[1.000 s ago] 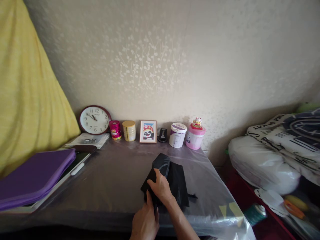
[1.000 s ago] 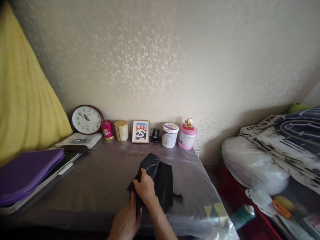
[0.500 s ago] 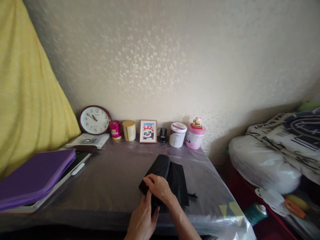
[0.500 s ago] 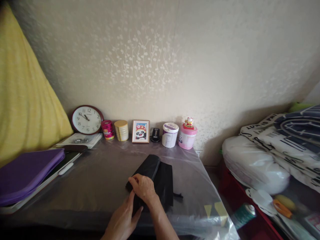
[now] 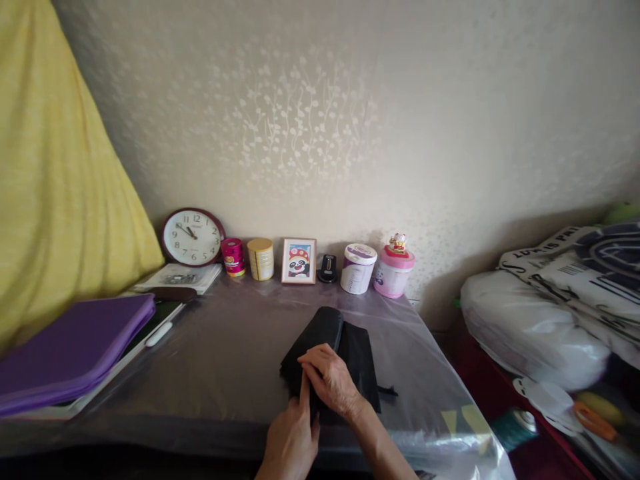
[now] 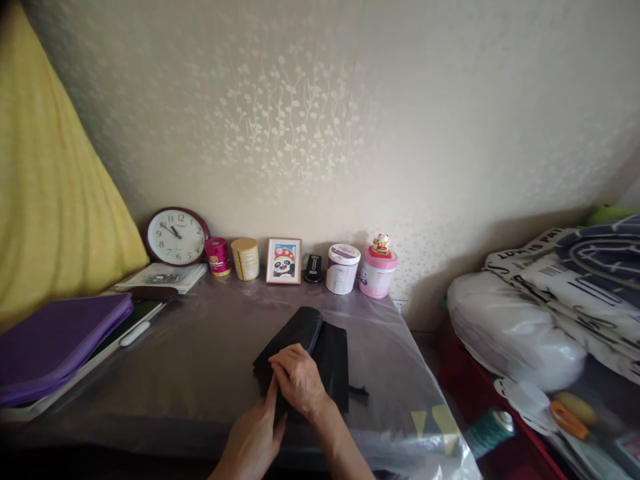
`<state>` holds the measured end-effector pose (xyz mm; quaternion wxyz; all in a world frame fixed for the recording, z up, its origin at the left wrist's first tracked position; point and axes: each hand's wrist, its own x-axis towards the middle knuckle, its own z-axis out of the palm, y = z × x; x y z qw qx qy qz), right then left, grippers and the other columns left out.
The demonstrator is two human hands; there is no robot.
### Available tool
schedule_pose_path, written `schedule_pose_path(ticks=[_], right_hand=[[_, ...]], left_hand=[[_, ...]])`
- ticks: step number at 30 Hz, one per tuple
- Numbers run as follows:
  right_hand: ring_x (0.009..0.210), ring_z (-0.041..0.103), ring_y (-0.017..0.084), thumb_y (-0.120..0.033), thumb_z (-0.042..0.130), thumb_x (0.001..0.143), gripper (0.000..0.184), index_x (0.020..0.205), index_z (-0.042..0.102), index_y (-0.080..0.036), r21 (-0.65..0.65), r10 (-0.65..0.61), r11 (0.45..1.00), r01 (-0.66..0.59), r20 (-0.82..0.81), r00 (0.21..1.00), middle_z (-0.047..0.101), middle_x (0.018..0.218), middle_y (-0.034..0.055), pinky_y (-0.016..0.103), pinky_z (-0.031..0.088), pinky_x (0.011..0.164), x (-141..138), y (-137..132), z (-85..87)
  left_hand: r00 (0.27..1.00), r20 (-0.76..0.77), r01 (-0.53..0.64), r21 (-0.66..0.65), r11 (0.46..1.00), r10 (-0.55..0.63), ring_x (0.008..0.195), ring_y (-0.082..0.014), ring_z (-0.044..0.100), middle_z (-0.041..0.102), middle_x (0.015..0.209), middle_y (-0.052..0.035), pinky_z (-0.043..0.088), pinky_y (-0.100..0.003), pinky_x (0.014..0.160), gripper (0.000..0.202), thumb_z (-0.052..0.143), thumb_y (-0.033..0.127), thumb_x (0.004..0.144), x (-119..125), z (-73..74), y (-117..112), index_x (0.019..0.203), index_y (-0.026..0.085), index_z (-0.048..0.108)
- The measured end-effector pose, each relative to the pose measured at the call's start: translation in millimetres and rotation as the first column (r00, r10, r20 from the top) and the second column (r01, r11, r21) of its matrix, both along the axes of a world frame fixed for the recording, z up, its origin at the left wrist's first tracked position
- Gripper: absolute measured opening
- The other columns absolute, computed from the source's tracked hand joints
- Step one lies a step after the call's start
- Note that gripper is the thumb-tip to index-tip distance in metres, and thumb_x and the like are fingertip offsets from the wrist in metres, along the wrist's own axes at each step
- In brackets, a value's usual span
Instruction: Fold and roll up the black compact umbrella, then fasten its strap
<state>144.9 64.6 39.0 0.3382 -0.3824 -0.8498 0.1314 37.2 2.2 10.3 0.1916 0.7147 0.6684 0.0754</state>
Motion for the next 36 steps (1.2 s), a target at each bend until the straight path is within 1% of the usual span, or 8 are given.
schedule_pose_path(ticks=[6, 13, 17, 21, 26, 29, 32, 36], right_hand=[[0.113, 0.046, 0.015, -0.027, 0.043, 0.088, 0.022, 0.094, 0.064, -0.023, 0.09, -0.017, 0.996, 0.002, 0.166, 0.986, 0.065, 0.102, 0.0016, 0.038, 0.023, 0.102, 10, 32, -15.7], [0.116, 0.041, 0.015, -0.026, 0.039, 0.089, 0.026, 0.091, 0.066, -0.025, 0.067, -0.125, 0.992, 0.11, 0.292, 0.948, 0.064, 0.106, -0.0006, 0.038, 0.016, 0.103, 14, 80, -11.0], [0.117, 0.041, 0.016, -0.025, 0.04, 0.088, 0.025, 0.092, 0.065, -0.024, 0.089, -0.29, 0.957, 0.276, 0.258, 0.922, 0.062, 0.11, 0.0003, 0.038, 0.017, 0.103, 18, 102, -15.2], [0.115, 0.043, 0.019, -0.026, 0.04, 0.086, 0.03, 0.111, 0.056, -0.019, 0.041, -0.472, 0.88, 0.473, 0.177, 0.864, 0.054, 0.121, 0.0068, 0.036, 0.027, 0.098, 30, 113, -20.3], [0.114, 0.044, 0.022, -0.028, 0.044, 0.081, 0.039, 0.115, 0.052, -0.01, -0.168, -0.657, 0.748, 0.642, -0.052, 0.752, 0.054, 0.118, 0.0134, 0.037, 0.028, 0.098, 71, 103, -26.0], [0.104, 0.053, 0.023, -0.033, 0.04, 0.081, 0.042, 0.11, 0.054, -0.008, -0.315, -0.736, 0.667, 0.675, -0.144, 0.661, 0.059, 0.11, 0.0153, 0.037, 0.037, 0.091, 100, 83, -30.9], [0.095, 0.059, 0.023, -0.042, 0.041, 0.078, 0.047, 0.107, 0.057, -0.009, -0.442, -0.742, 0.656, 0.612, -0.226, 0.632, 0.063, 0.102, 0.0135, 0.034, 0.044, 0.082, 115, 57, -38.2], [0.092, 0.059, 0.023, -0.049, 0.052, 0.07, 0.05, 0.101, 0.061, -0.011, -0.564, -0.733, 0.672, 0.481, -0.412, 0.542, 0.065, 0.097, 0.0103, 0.033, 0.045, 0.081, 112, 23, -47.2]], left_hand=[[0.999, -0.033, -0.011, -0.01, 1.0, 0.011, 0.083, -0.0184, 0.061, 0.062, 0.102, -0.013, 0.04, -0.025, 0.067, 0.067, 0.038, 0.02, 0.083, 3, -1.2, -1, 0.139, 0.011, 0.003], [0.999, -0.042, -0.016, -0.047, 0.999, 0.014, 0.083, -0.0204, 0.061, 0.061, 0.104, -0.0147, 0.041, -0.028, 0.067, 0.067, 0.035, 0.022, 0.083, 4, 0.1, 0, 0.138, 0.009, -0.002], [0.999, -0.032, -0.009, -0.088, 0.996, 0.006, 0.082, -0.0206, 0.062, 0.063, 0.099, -0.0132, 0.041, -0.029, 0.067, 0.066, 0.033, 0.025, 0.085, 2, 1.3, 0, 0.138, 0.011, -0.005], [1.0, -0.007, -0.006, -0.091, 0.996, 0.005, 0.082, -0.0207, 0.062, 0.065, 0.095, -0.0115, 0.041, -0.03, 0.068, 0.067, 0.032, 0.028, 0.085, 1, 3.6, 1, 0.138, 0.012, -0.006], [1.0, -0.014, -0.017, -0.078, 0.997, 0.016, 0.082, -0.0198, 0.061, 0.064, 0.096, -0.0109, 0.041, -0.029, 0.068, 0.066, 0.034, 0.028, 0.086, 2, 6.0, -1, 0.138, 0.012, -0.005], [0.999, -0.022, -0.025, -0.038, 0.999, 0.024, 0.08, -0.0186, 0.062, 0.065, 0.093, -0.0107, 0.04, -0.027, 0.067, 0.066, 0.033, 0.028, 0.086, 2, 4.6, -2, 0.138, 0.011, -0.003], [0.999, -0.032, -0.034, -0.025, 0.999, 0.034, 0.077, -0.0176, 0.062, 0.065, 0.091, -0.0108, 0.04, -0.026, 0.065, 0.064, 0.031, 0.029, 0.087, 3, 3.6, -3, 0.138, 0.011, -0.002], [0.999, -0.034, -0.035, -0.029, 0.999, 0.034, 0.077, -0.0177, 0.062, 0.065, 0.093, -0.0109, 0.04, -0.026, 0.065, 0.064, 0.032, 0.03, 0.087, 3, 5.7, -4, 0.138, 0.011, -0.001]])
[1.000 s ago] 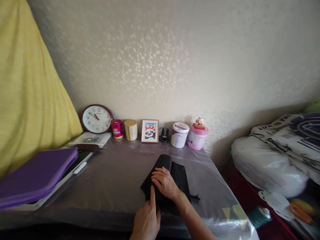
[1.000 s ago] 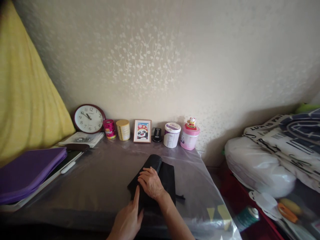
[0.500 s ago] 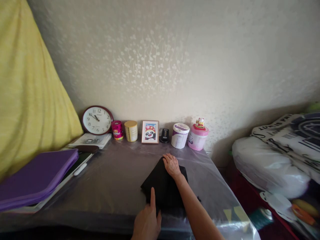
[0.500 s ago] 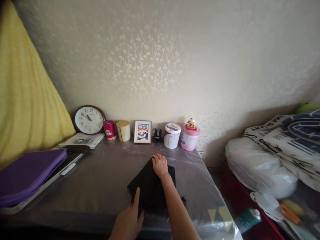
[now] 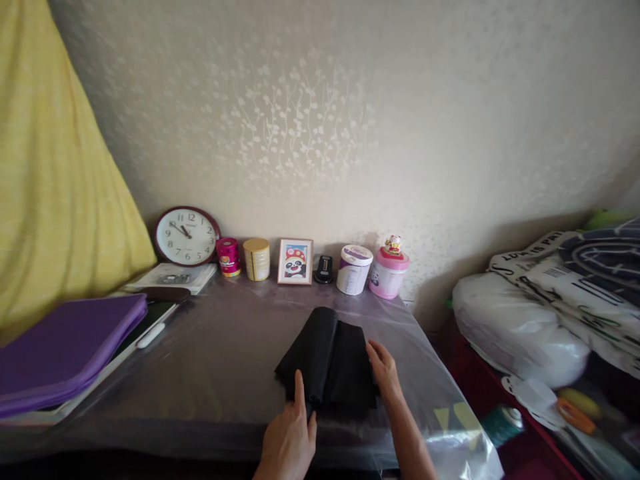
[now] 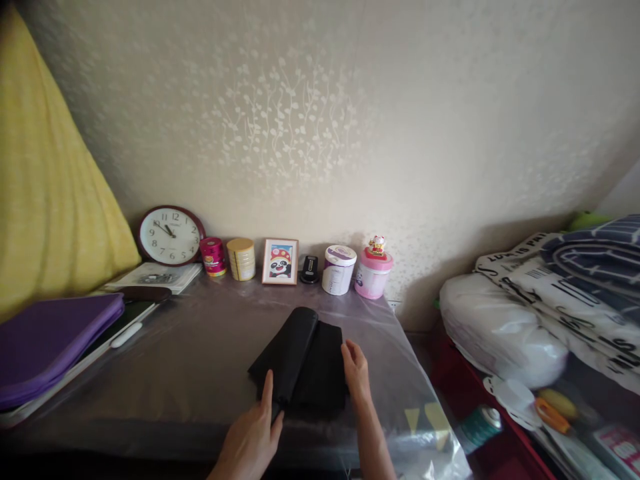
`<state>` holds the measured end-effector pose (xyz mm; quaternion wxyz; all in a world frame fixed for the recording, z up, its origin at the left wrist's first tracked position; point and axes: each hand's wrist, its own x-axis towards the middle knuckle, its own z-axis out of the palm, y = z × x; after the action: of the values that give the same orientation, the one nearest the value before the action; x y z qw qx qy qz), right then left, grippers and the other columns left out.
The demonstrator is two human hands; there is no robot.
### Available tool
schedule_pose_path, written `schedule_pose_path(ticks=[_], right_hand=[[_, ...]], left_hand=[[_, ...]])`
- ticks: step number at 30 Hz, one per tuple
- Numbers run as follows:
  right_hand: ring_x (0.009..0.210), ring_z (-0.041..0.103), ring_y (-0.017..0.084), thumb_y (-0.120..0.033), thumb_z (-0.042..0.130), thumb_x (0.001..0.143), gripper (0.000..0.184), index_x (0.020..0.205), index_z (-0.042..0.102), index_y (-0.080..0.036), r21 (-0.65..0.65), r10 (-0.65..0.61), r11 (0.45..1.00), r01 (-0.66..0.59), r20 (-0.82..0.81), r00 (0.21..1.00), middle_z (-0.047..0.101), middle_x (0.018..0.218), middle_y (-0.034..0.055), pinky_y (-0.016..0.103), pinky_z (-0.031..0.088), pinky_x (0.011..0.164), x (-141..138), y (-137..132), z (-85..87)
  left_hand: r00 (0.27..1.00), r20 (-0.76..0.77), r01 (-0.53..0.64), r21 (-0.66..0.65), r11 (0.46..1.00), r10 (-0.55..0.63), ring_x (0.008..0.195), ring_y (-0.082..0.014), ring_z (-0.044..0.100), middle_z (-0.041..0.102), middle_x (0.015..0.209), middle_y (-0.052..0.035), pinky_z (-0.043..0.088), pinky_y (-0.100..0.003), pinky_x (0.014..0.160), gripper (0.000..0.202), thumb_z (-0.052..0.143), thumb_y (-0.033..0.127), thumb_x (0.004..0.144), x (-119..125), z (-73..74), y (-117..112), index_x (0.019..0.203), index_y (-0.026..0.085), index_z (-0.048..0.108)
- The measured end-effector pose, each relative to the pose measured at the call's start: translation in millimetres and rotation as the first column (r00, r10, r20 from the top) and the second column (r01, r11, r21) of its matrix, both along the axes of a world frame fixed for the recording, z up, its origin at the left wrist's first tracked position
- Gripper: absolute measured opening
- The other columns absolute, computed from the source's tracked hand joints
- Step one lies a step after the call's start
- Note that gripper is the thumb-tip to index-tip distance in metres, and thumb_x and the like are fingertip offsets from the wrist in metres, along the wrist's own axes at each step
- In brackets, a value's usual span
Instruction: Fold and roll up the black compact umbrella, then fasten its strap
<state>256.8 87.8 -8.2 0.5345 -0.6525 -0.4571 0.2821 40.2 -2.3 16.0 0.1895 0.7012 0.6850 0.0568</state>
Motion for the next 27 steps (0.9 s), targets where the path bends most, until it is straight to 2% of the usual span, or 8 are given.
schedule_pose_path(ticks=[4, 10, 16, 20, 24, 27], right_hand=[[0.09, 0.06, 0.023, -0.049, 0.056, 0.067, 0.051, 0.101, 0.061, -0.011, 0.028, 0.004, 1.0, -0.002, -0.058, 0.998, 0.066, 0.094, 0.0094, 0.033, 0.046, 0.08, -13, -25, -2.6], [0.087, 0.06, 0.024, -0.046, 0.058, 0.067, 0.049, 0.105, 0.06, -0.015, 0.028, -0.056, 0.998, 0.055, 0.033, 0.998, 0.065, 0.093, 0.0091, 0.034, 0.047, 0.078, -23, -48, 1.2], [0.085, 0.059, 0.024, -0.047, 0.056, 0.069, 0.052, 0.111, 0.056, -0.016, 0.029, -0.074, 0.997, 0.072, 0.101, 0.992, 0.064, 0.093, 0.0082, 0.033, 0.047, 0.075, -29, -63, 12.1], [0.082, 0.061, 0.023, -0.049, 0.057, 0.069, 0.053, 0.111, 0.055, -0.018, 0.005, -0.035, 0.999, 0.034, 0.089, 0.995, 0.065, 0.089, 0.0068, 0.031, 0.048, 0.071, -35, -68, 21.4], [0.084, 0.061, 0.024, -0.054, 0.059, 0.064, 0.072, 0.124, 0.043, -0.017, -0.101, -0.073, 0.993, 0.064, -0.087, 0.994, 0.062, 0.1, 0.0099, 0.028, 0.051, 0.058, -40, -71, 26.5], [0.092, 0.06, 0.026, -0.054, 0.062, 0.062, 0.076, 0.125, 0.04, -0.017, -0.15, -0.096, 0.987, 0.058, -0.255, 0.962, 0.056, 0.114, 0.0127, 0.026, 0.052, 0.057, -45, -74, 27.7]], left_hand=[[1.0, -0.008, -0.015, -0.003, 1.0, 0.015, 0.078, -0.0179, 0.062, 0.065, 0.091, -0.0106, 0.041, -0.025, 0.065, 0.063, 0.033, 0.029, 0.087, 0, 1.6, -1, 0.138, 0.012, 0.0], [1.0, 0.008, -0.011, 0.008, 1.0, 0.011, 0.078, -0.0187, 0.063, 0.065, 0.092, -0.0113, 0.04, -0.026, 0.065, 0.064, 0.034, 0.029, 0.087, 0, -1.3, -1, 0.139, 0.012, -0.001], [1.0, 0.026, -0.012, 0.024, 1.0, 0.012, 0.079, -0.0187, 0.063, 0.065, 0.094, -0.0109, 0.04, -0.026, 0.065, 0.063, 0.033, 0.027, 0.087, 0, -3.0, -1, 0.139, 0.012, 0.0], [1.0, 0.015, -0.007, 0.005, 1.0, 0.007, 0.078, -0.0178, 0.062, 0.064, 0.096, -0.0115, 0.04, -0.025, 0.064, 0.064, 0.033, 0.028, 0.087, 0, -2.3, -1, 0.138, 0.011, -0.002], [1.0, 0.015, -0.006, -0.013, 1.0, 0.007, 0.08, -0.018, 0.062, 0.064, 0.098, -0.0125, 0.04, -0.025, 0.065, 0.064, 0.033, 0.028, 0.087, 0, 0.3, 0, 0.138, 0.011, -0.002], [1.0, 0.017, -0.011, -0.018, 1.0, 0.011, 0.08, -0.018, 0.062, 0.065, 0.095, -0.0116, 0.04, -0.025, 0.065, 0.064, 0.032, 0.028, 0.087, 0, 1.3, 0, 0.138, 0.011, -0.002]])
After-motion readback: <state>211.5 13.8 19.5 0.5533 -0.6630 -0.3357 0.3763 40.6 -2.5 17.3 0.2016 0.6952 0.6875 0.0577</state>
